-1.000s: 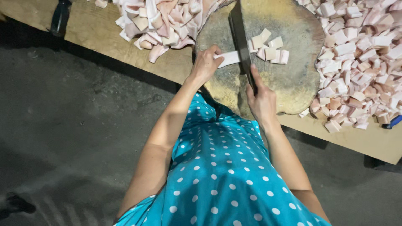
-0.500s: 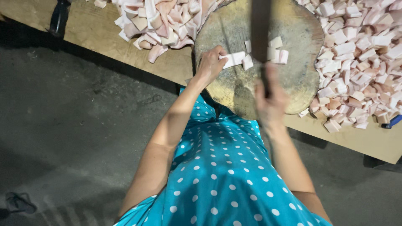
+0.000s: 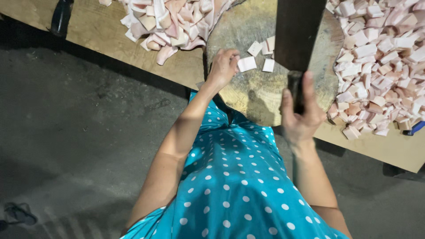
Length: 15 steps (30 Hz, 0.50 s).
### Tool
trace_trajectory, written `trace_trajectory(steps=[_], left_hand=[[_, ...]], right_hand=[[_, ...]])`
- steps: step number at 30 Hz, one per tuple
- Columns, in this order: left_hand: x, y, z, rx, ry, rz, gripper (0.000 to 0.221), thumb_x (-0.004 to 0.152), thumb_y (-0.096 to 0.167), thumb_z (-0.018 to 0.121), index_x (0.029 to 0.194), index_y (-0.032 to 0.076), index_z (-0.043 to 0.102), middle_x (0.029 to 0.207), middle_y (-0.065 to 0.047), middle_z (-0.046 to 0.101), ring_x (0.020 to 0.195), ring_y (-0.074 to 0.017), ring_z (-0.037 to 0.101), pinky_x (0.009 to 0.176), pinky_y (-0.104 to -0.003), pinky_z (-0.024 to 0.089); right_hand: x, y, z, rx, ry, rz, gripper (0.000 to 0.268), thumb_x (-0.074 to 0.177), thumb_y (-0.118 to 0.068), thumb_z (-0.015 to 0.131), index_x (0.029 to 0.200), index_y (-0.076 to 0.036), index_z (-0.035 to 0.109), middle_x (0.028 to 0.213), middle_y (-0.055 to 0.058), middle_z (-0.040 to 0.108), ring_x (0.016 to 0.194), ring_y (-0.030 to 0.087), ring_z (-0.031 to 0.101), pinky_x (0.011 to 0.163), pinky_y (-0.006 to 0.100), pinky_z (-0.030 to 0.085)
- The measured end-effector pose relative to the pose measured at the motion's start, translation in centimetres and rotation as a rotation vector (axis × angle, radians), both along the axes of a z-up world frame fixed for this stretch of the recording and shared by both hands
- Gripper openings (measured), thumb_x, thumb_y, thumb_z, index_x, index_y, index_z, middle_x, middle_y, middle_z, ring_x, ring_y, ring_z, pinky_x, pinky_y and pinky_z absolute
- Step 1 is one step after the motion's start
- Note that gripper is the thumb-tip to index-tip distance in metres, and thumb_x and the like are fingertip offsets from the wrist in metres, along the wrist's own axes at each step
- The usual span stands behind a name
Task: The person chops long strips of animal skin into smaller pieces using a cleaver on a wooden cutting board.
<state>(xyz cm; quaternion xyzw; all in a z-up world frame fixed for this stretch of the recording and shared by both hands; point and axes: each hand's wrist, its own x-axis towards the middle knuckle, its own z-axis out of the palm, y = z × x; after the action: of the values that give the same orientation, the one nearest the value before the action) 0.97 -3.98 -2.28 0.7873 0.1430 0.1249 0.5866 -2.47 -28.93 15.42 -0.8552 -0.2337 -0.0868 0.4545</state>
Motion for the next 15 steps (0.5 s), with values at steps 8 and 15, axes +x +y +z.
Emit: trace_trajectory(steps=[8, 15], left_hand=[[-0.1, -0.9, -2.6, 0.359, -0.037, -0.019, 0.016, 0.086, 0.014, 0.078, 0.094, 0.002, 0.069, 0.081, -0.019, 0.072, 0.082, -0.0375, 0.071, 0.078, -0.048, 0.053], [-1.4, 0.0, -4.7, 0.146, -0.076, -0.051, 0.024, 0.087, 0.011, 0.070, 0.111, 0.004, 0.067, 0.088, -0.017, 0.071, 0.081, -0.0305, 0.071, 0.073, -0.041, 0.057]], right_hand=[[1.1, 3.1, -6.7, -0.285, 0.238, 0.110, 0.064, 0.095, -0.008, 0.070, 0.156, -0.017, 0.051, 0.098, 0.019, 0.075, 0.060, 0.019, 0.064, 0.061, 0.033, 0.053], [1.7, 0.7, -4.3, -0.039, 0.276, 0.120, 0.059, 0.104, -0.005, 0.071, 0.159, -0.009, 0.051, 0.128, 0.010, 0.074, 0.091, 0.010, 0.064, 0.078, 0.029, 0.054]])
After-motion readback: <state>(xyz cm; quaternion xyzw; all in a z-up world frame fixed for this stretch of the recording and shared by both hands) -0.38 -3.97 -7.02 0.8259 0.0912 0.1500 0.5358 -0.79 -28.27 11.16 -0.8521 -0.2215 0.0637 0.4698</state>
